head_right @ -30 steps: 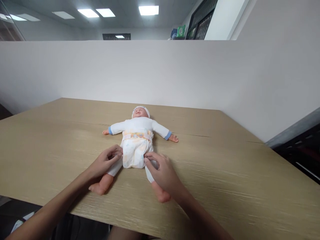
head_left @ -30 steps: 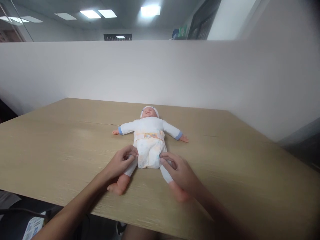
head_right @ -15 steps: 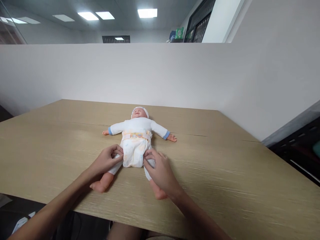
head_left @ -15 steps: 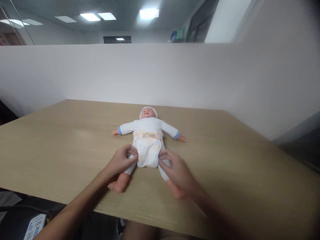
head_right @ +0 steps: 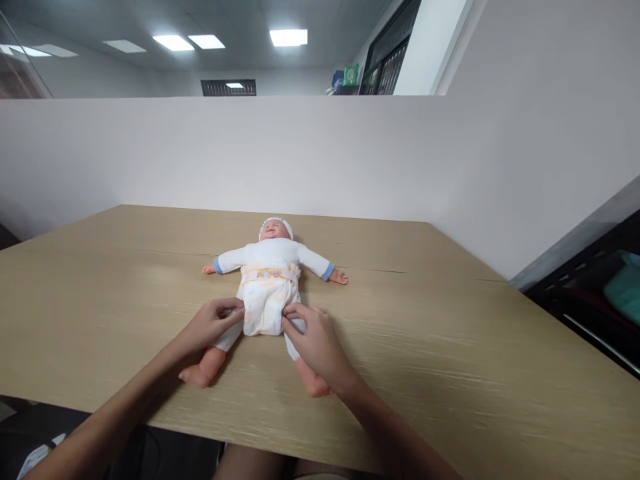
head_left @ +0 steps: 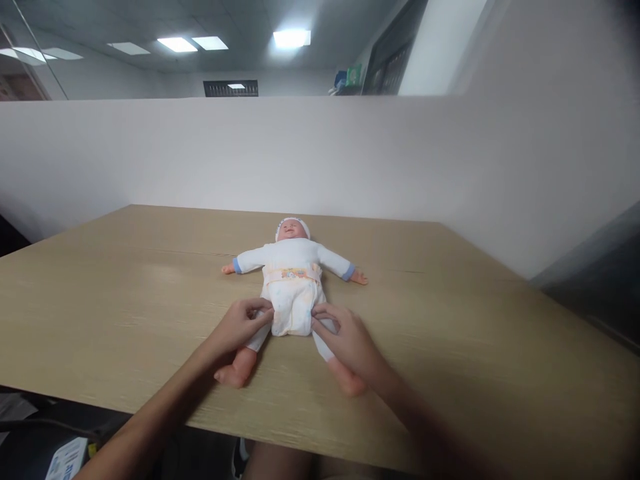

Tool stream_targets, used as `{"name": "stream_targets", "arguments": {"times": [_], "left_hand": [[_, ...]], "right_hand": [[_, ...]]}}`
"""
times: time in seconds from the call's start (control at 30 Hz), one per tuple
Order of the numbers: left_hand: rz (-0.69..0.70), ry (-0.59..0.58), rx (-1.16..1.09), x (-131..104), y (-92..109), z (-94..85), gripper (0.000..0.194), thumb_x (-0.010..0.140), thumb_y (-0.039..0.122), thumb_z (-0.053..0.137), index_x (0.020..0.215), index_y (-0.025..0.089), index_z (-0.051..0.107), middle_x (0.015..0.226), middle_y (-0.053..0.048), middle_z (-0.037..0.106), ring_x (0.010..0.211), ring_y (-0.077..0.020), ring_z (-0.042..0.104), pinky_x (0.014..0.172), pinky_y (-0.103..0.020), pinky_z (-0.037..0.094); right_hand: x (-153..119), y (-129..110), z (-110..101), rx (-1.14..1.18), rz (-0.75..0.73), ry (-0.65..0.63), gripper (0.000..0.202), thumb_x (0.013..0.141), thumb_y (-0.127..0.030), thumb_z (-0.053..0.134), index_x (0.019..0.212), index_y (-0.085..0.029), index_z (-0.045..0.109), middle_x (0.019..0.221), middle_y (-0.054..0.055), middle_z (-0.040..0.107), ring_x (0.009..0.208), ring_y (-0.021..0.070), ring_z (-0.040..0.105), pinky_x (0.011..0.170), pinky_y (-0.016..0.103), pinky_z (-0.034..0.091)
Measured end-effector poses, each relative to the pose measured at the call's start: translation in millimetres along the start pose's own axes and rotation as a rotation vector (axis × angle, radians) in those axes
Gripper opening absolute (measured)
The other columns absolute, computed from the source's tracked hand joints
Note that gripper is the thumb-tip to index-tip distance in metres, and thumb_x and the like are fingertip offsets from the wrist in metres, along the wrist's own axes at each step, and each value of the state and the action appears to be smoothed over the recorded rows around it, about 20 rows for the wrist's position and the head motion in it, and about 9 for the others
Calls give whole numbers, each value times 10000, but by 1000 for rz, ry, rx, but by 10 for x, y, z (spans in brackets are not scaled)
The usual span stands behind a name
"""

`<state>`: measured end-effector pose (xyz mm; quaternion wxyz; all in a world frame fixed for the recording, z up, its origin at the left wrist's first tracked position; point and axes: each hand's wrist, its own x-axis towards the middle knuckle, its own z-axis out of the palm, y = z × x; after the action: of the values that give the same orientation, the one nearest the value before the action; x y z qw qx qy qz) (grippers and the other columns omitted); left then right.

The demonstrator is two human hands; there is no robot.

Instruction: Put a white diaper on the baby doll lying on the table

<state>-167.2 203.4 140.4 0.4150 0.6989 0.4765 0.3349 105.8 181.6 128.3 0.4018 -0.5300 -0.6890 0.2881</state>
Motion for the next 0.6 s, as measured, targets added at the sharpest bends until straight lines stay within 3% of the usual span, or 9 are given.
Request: {"name": "stream_targets", "arguments": {"times": [0.1, 0.23, 0.43, 0.6], "left_hand": [[-81, -55, -259, -20, -50, -24, 360, 996, 536, 745, 1047, 188, 821, 1104, -69, 798, 1037, -252, 689, 902, -331, 502], [-219, -92, -574, -9, -83, -73, 425, 926, 567, 862, 1095, 180, 812, 1095, -79, 778, 940, -204, 671, 826, -288, 494], [-263, -101, -573, 51, -85, -86, 541, 823, 591, 956, 1047, 159, 722, 933, -36, 694, 815, -152, 599, 740, -255, 436], [-268, -46, -522, 22, -28, -18, 583, 814, 600, 958, 1115, 159, 725, 927, -29, 702, 829, -166, 616, 743, -263, 428]], "right_hand": [[-3, 35, 21, 136, 32, -23, 151, 949, -381, 692, 1023, -261, 745, 1074, 51, 835, 1024, 268, 791, 939, 406, 588], [-2, 76, 25, 267, 143, -42, 271, 918, -438, 755, 1094, -250, 673, 1148, 71, 821, 1110, 259, 790, 947, 379, 589], [35, 50, -23, 394, 308, -95, 437, 849, -550, 827, 1087, -214, 680, 1107, 116, 837, 1102, 291, 794, 961, 393, 607], [53, 35, -66, 415, 295, -123, 424, 851, -571, 832, 1057, -203, 789, 1127, 125, 848, 1105, 317, 796, 980, 409, 614]]}}
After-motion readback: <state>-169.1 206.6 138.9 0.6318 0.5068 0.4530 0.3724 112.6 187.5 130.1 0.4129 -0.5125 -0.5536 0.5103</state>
